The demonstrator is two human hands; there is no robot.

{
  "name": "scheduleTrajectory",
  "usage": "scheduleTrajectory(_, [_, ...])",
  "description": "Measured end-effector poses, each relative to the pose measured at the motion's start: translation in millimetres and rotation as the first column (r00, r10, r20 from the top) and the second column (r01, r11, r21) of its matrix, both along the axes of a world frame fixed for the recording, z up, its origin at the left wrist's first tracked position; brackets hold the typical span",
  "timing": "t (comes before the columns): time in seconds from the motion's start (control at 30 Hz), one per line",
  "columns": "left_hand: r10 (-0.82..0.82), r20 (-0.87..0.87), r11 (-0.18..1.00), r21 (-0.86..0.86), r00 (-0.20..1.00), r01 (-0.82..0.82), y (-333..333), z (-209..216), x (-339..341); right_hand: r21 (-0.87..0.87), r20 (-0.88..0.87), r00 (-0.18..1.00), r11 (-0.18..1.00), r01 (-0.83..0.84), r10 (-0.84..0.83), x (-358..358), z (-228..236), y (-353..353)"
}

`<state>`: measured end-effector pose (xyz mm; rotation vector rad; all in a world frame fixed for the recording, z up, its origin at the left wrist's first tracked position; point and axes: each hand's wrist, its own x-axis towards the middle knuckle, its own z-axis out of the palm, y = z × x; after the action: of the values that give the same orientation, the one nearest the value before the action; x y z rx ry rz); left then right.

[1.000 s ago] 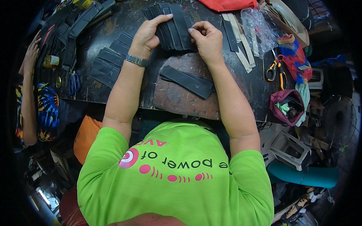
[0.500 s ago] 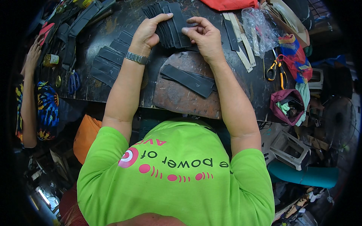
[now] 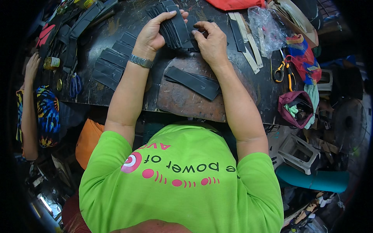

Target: The person unpacks a bundle of black leather straps from a plastic bag and repeatedly picks up individual straps, aligns them, and places them into a growing stack on the table. The person continues this repetitive sorting and stacking process throughout the clip.

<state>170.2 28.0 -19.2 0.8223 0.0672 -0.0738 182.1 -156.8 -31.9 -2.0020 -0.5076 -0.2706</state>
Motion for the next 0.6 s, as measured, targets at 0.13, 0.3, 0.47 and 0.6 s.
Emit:
scheduleTrajectory(0.13, [-0.018,0.008,0.995,-0.095,1.000,0.019,-2,2,1,0.460,-0.405,0.878,0.887,-0.046,0.256,0,6,2])
scheduleTrajectory(0.3, [-0.021,0.054,0.980,-0.196,0.998,0.032,-12,1,-1,0.564,-0.404,0.826,0.818,-0.114,0.394,-4,14,4])
scheduleTrajectory(0.47, [0.052,0.102,0.994,-0.102,0.993,-0.041,-25,-2,-1,0.567,-0.335,0.819,0.794,-0.219,0.465,-8,16,6])
scheduleTrajectory(0.6, [0.018,0.083,0.998,-0.067,0.996,-0.013,-28,-3,-2,0.632,-0.322,0.818,0.752,-0.188,0.476,-7,19,4])
